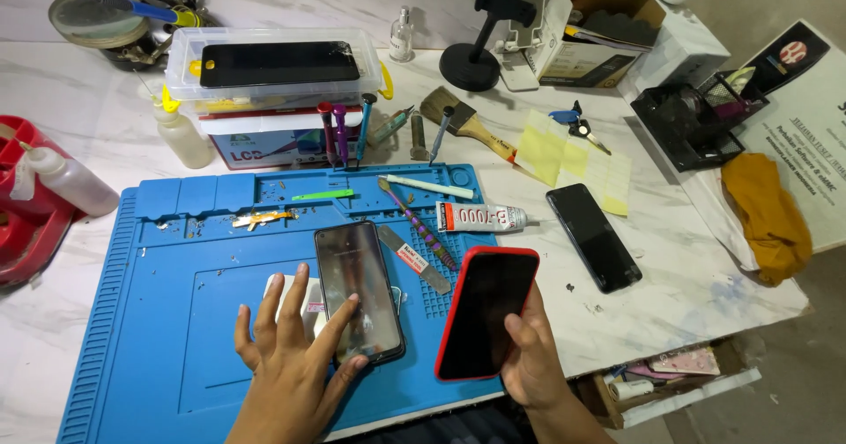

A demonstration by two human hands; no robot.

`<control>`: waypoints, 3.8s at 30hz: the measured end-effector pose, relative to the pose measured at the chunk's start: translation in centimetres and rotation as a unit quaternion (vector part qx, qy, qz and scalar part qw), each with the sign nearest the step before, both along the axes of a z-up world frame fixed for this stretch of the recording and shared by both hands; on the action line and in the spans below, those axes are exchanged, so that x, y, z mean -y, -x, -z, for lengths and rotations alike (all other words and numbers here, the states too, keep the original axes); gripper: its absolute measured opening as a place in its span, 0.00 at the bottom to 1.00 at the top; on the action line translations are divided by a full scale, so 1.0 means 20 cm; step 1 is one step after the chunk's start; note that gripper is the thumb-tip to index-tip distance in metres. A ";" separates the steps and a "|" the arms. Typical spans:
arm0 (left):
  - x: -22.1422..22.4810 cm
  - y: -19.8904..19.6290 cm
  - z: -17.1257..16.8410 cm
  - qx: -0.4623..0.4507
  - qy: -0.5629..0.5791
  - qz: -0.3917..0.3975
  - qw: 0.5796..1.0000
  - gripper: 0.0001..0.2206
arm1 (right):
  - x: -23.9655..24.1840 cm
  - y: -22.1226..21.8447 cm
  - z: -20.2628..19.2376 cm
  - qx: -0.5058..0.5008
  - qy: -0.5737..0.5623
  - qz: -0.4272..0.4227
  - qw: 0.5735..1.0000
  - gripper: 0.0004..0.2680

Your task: Testing the touch functionality and display of a mobile phone screen at a repair station

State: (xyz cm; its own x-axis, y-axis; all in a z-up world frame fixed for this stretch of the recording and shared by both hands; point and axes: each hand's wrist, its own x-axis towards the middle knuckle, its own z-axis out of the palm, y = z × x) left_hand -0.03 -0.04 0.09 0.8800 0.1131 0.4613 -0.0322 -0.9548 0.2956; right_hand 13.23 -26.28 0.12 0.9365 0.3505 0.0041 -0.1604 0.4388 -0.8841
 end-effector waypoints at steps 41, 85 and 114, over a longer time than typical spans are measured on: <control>0.10 0.02 -0.14 0.095 -0.075 0.054 0.991 0.29 | -0.10 0.13 0.03 -0.052 0.082 -0.178 0.979 0.28; 0.08 0.05 -0.21 0.077 0.024 0.186 0.979 0.25 | -0.10 0.14 0.00 -0.064 0.069 -0.180 0.979 0.25; 0.07 0.03 -0.15 0.072 0.049 0.224 0.971 0.52 | -0.19 0.09 -0.15 -0.223 0.051 -0.100 0.968 0.26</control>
State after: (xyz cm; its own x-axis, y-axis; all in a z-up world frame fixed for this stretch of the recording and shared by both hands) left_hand -0.73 -1.35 3.04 0.7784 -0.2160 0.5894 -0.4850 -0.8031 0.3462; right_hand 11.41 -22.43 3.18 0.7503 0.5026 -0.4295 -0.6092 0.2733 -0.7444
